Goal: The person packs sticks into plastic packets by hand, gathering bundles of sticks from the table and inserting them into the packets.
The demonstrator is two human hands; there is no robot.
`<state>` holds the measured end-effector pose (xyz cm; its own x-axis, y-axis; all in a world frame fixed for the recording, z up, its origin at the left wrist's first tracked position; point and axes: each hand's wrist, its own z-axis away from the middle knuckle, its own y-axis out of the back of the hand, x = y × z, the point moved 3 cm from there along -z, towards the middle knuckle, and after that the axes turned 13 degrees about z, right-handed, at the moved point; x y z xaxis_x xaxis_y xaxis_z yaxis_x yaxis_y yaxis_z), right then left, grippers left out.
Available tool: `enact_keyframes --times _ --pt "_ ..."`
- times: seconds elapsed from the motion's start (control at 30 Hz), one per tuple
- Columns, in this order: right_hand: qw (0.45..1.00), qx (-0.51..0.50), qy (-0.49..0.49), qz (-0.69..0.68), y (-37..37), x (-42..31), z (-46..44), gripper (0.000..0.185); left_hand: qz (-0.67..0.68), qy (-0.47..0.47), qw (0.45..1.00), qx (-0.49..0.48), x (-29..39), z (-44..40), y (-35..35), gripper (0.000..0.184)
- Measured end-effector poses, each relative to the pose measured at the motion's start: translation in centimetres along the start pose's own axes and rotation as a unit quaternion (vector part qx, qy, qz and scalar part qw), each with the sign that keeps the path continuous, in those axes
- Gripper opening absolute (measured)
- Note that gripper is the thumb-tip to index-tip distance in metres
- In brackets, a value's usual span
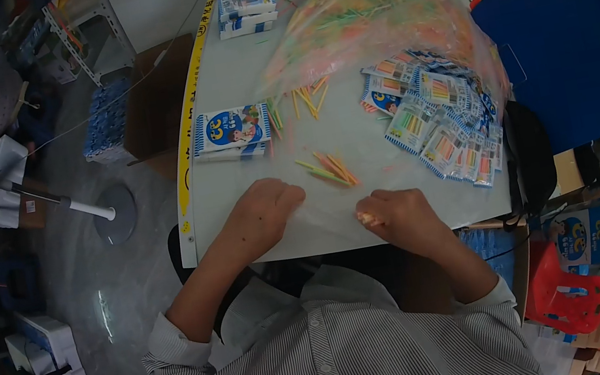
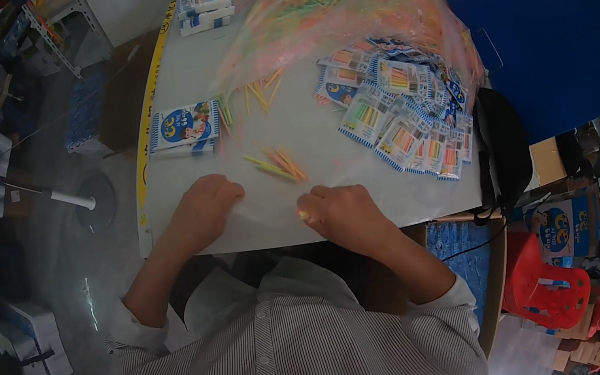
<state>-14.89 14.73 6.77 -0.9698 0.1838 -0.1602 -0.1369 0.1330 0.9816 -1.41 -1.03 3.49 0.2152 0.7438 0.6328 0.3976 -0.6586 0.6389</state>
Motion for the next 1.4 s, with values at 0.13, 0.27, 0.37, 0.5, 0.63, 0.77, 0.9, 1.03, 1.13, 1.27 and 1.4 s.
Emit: enact_keyframes --times 0.13,0.27,0.37,0.5,0.63,0.77,0.9,1.03,1.13,1.27,1.4 --pt "0.985 -0.106 0.055 -0.121 -0.7 0.4 0.4 0.017 0.085 -0.006 0.986 -0.144 0.7 0.7 1.0 0.023" --pt "0.97 -0.031 -0.01 -0.242 0.9 0.8 -0.5 0.019 0.202 0.083 0.962 -0.163 0.6 -0.4 4.5 0.031" --pt "0.978 -0.006 -0.053 -0.202 0.7 1.0 -1.2 0.018 0.012 0.12 0.992 0.042 -2.9 -2.3 5.4 0.034" --pt "0.984 0.041 -0.006 -0.176 0.0 0.2 -0.9 0.016 -0.291 0.042 0.952 0.088 -7.2 -2.5 3.7 0.033" --pt "0.98 0.055 -0.044 -0.184 -0.4 1.3 0.5 0.014 -0.211 0.025 0.972 0.1 -7.5 -1.8 4.0 0.027" --pt "0.976 0.049 -0.069 -0.201 -0.7 1.7 0.9 0.013 -0.104 0.085 0.972 0.193 -7.0 -1.5 4.1 0.018" --pt "0.976 0.089 -0.064 -0.189 -0.8 1.6 0.6 0.012 -0.063 0.14 0.966 0.209 -6.6 -1.8 4.5 0.008" --pt "0.979 0.097 -0.051 -0.173 -1.2 1.7 0.7 0.012 -0.064 0.082 0.977 0.187 -6.2 -1.8 4.7 0.008" --pt "0.979 0.097 -0.051 -0.174 -1.6 1.4 0.6 0.013 -0.049 0.152 0.965 0.207 -6.8 -1.3 4.9 0.01" --pt "0.98 0.094 -0.047 -0.169 -1.8 1.0 0.2 0.013 -0.067 0.108 0.976 0.174 -5.9 -1.9 5.0 0.013" --pt "0.981 0.102 -0.033 -0.162 -1.8 0.8 0.1 0.014 -0.175 0.027 0.973 0.151 -5.8 -1.7 4.7 0.014"
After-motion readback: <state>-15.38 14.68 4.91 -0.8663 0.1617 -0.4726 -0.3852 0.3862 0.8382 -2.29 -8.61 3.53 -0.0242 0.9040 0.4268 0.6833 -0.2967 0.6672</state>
